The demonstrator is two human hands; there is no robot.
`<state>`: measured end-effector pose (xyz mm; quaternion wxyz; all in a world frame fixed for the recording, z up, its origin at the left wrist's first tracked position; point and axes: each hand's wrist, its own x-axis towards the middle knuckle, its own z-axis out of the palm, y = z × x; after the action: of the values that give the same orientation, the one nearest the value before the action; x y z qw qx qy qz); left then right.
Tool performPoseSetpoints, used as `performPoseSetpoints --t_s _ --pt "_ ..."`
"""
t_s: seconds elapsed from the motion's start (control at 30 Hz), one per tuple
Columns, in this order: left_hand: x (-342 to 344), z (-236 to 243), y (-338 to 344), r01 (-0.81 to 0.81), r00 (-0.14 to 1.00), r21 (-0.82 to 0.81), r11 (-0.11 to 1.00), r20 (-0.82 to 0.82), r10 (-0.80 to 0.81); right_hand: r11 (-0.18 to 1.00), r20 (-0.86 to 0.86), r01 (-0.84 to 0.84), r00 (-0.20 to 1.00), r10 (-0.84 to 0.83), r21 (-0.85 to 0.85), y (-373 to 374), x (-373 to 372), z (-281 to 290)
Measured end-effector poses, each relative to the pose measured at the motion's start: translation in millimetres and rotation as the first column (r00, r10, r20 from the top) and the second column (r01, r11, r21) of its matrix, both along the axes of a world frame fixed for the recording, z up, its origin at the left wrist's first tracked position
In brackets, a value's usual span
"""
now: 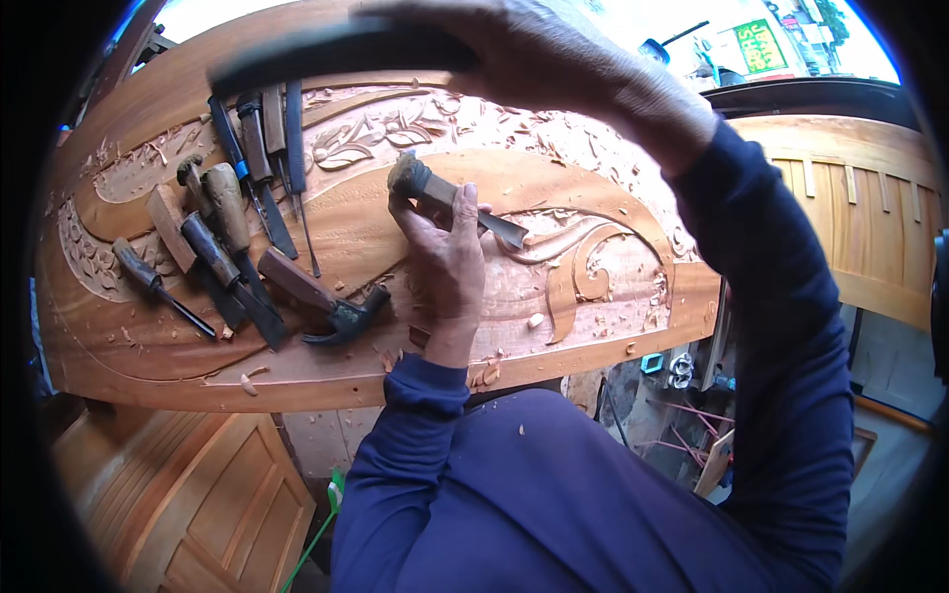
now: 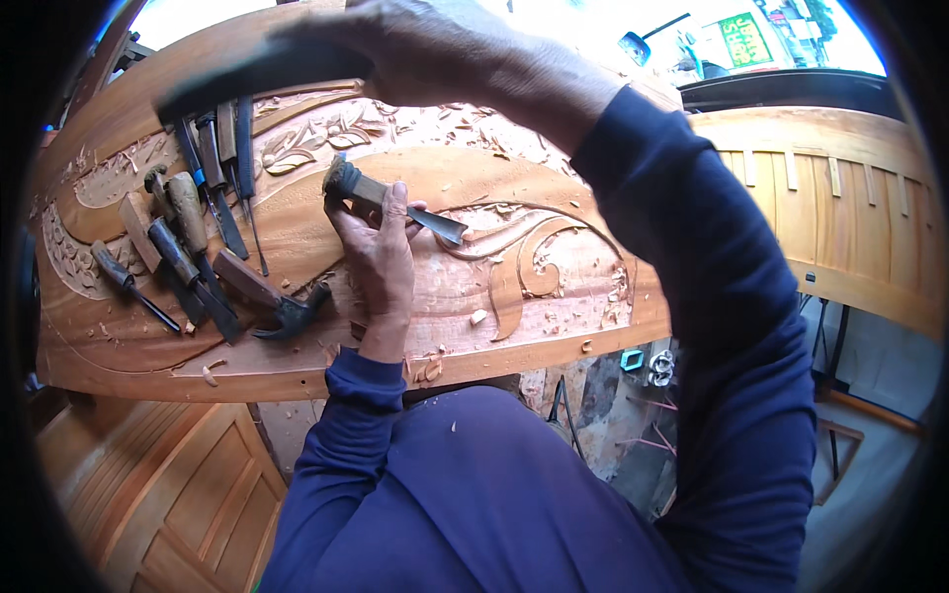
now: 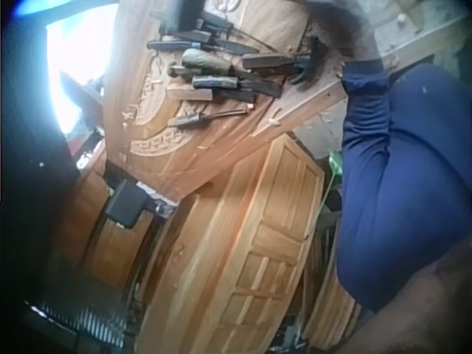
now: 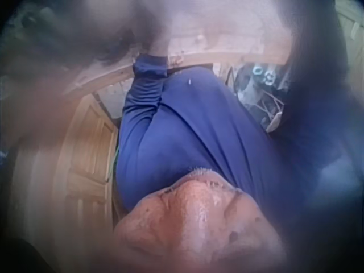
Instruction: The person carves decorative floral patterns into a large wooden panel using a chisel and a wooden mallet.
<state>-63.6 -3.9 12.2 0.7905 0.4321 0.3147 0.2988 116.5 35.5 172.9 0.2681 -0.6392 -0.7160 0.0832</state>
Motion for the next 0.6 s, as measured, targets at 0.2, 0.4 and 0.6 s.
performPoseSetpoints --t_s 0.2,0.4,0.6 --pt "-3.4 2.7 -4.3 -0.069 0.998 -0.064 0.996 -0.011 0.069 0.901 0.548 0.12 0.824 0.144 -0.416 -16.4 -5.5 17.5" --pt "-3.7 4.5 -6.1 -0.045 0.999 -0.027 0.999 -0.022 0.044 0.977 -0.048 0.089 0.995 -0.082 0.195 -13.1 4.9 2.0" --pt "-6.6 7.6 -8.7 -0.03 1.0 -0.053 0.998 0.0 0.03 0.931 0.479 0.072 0.87 0.117 -0.359 -21.7 13.4 18.3"
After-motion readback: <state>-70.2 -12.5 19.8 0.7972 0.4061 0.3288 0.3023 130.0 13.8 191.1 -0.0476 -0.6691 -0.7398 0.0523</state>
